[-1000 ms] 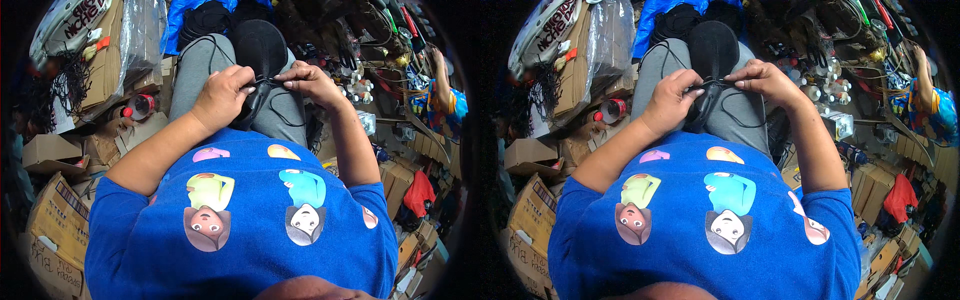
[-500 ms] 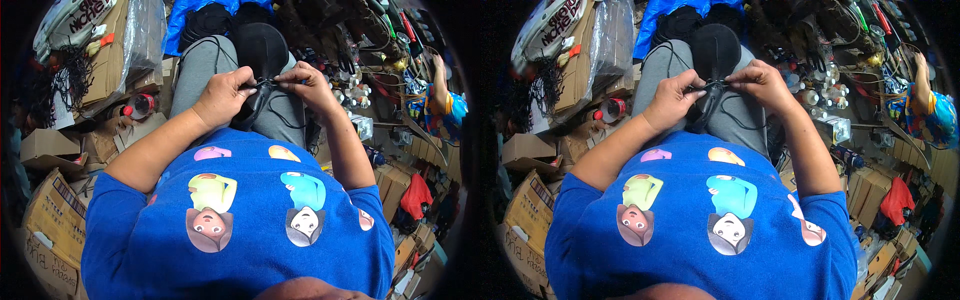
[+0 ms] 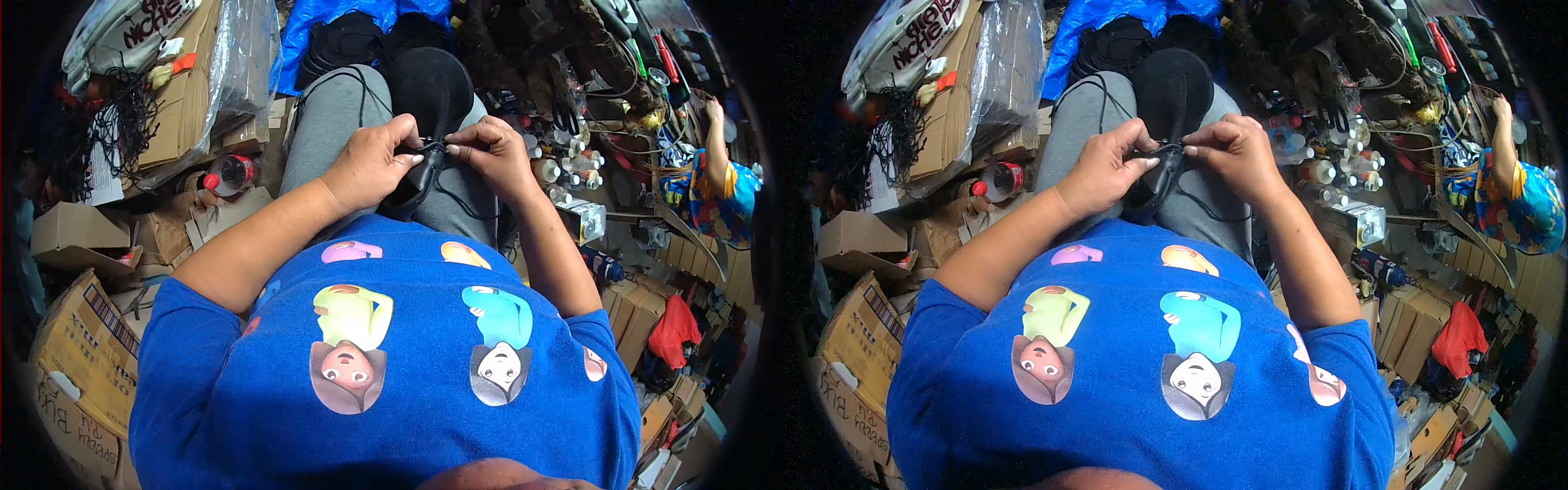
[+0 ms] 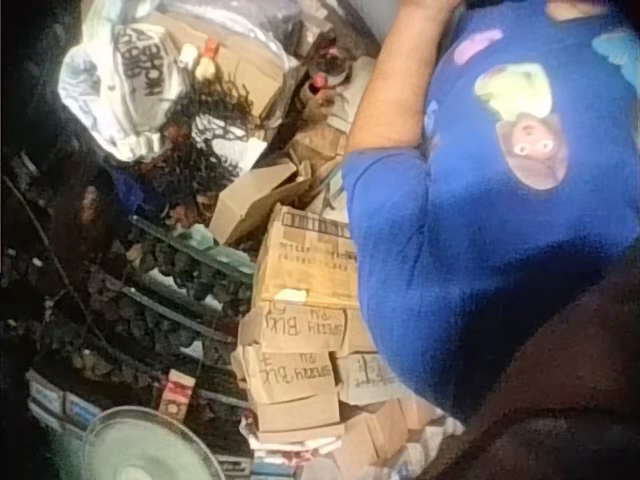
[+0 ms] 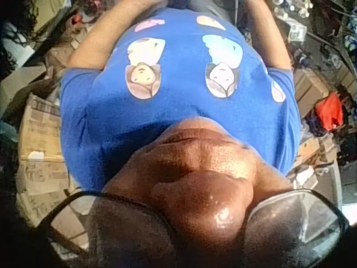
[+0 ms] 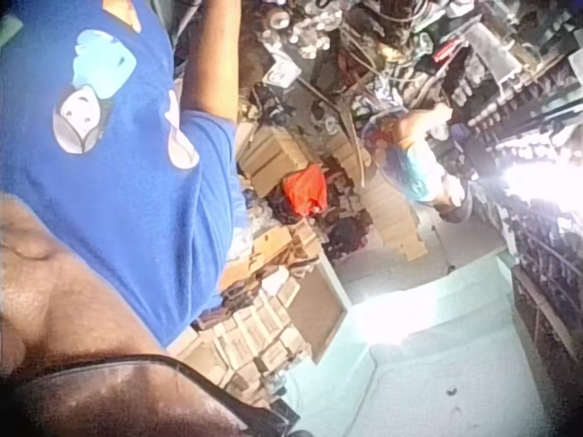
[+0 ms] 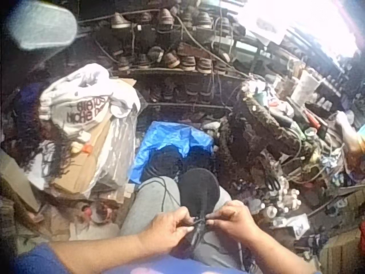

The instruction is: The recorder is lacing a pair of black shoes.

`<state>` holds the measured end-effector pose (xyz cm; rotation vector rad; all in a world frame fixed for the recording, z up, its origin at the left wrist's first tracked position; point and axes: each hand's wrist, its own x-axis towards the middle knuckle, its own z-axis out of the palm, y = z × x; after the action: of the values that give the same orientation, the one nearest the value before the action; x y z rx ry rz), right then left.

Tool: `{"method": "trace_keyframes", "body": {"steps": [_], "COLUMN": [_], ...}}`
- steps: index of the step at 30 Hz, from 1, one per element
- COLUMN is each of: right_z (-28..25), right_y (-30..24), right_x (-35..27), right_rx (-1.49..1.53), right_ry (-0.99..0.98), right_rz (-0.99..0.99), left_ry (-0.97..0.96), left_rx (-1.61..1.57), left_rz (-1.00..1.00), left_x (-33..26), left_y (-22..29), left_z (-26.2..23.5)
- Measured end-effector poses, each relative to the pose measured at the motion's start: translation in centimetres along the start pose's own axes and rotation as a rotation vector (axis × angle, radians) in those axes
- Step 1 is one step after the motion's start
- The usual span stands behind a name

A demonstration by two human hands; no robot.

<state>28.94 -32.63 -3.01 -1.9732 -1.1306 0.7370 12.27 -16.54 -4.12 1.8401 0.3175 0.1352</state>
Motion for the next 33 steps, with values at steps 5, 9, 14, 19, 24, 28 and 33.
{"method": "trace_keyframes", "body": {"steps": [5,9,14,19,24,28,33], "right_z": [-1.5,-1.9,0.3,1.8,1.8,1.9,2.1], "right_y": [-1.5,-1.5,-1.7,-2.1,-2.2,-2.0,-1.9], "right_x": [-0.2,-0.6,-2.8,-3.5,-3.6,-3.8,-3.8], "right_rx": [-0.080,-0.031,-0.449,-0.529,-0.553,-0.555,-0.607], "right_ry": [-0.084,-0.112,0.048,0.064,0.078,0.084,0.095], "right_rz": [0.012,0.015,-0.206,-0.204,-0.191,-0.187,-0.205], "left_ry": [-0.135,-0.139,-0.045,-0.173,-0.245,-0.226,0.312], "left_rx": [0.477,0.507,0.726,0.720,0.671,0.668,0.665], "left_rz": [0.114,0.219,0.121,0.227,0.199,0.260,-0.047], "left_x": [0.6,2.2,2.5,3.7,5.7,6.7,7.6], "left_y": [0.6,0.6,0.5,-0.4,-1.7,-2.7,-2.0], "left_z": [-4.0,-7.2,-8.1,-7.1,-8.6,-10.9,-15.2]}}
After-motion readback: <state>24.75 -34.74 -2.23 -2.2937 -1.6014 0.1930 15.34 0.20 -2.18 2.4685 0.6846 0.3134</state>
